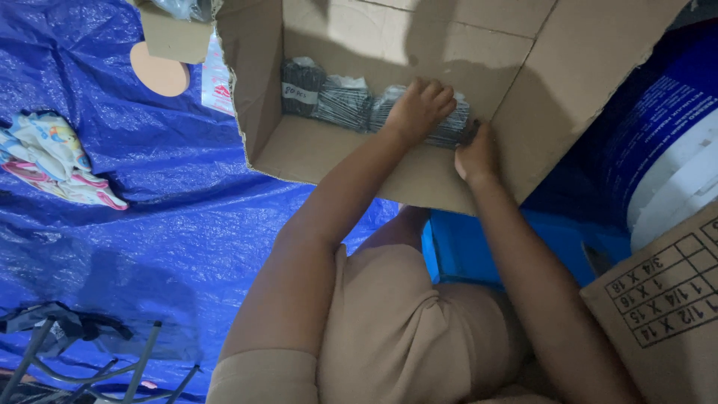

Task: The person is picking up small handfuls of nails from a large cardboard box and placing them into small plastic bags, then sealing them with a stapler.

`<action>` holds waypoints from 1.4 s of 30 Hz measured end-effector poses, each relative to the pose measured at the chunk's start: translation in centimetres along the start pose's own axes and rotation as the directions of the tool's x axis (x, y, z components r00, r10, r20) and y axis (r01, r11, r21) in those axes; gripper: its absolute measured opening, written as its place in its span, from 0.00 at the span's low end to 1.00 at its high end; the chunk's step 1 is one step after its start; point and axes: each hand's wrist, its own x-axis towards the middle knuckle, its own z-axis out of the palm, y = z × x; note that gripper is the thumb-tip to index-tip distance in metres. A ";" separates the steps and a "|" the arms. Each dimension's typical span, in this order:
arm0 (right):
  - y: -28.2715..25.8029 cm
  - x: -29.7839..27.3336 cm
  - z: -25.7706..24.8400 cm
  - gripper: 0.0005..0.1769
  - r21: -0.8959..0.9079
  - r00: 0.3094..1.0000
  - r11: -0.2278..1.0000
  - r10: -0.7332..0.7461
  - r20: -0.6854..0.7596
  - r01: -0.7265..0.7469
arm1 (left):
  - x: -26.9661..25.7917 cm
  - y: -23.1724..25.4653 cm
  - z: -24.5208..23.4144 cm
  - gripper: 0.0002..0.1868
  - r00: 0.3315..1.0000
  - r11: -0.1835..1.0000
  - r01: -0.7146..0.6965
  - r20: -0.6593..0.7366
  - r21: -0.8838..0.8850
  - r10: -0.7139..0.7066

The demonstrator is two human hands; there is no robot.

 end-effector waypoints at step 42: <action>-8.2 -9.2 -5.6 0.38 0.028 0.912 0.941 -0.334 0.238 0.338 | 0.4 0.0 -10.0 0.20 0.871 0.923 0.272 0.478 -0.273 -0.115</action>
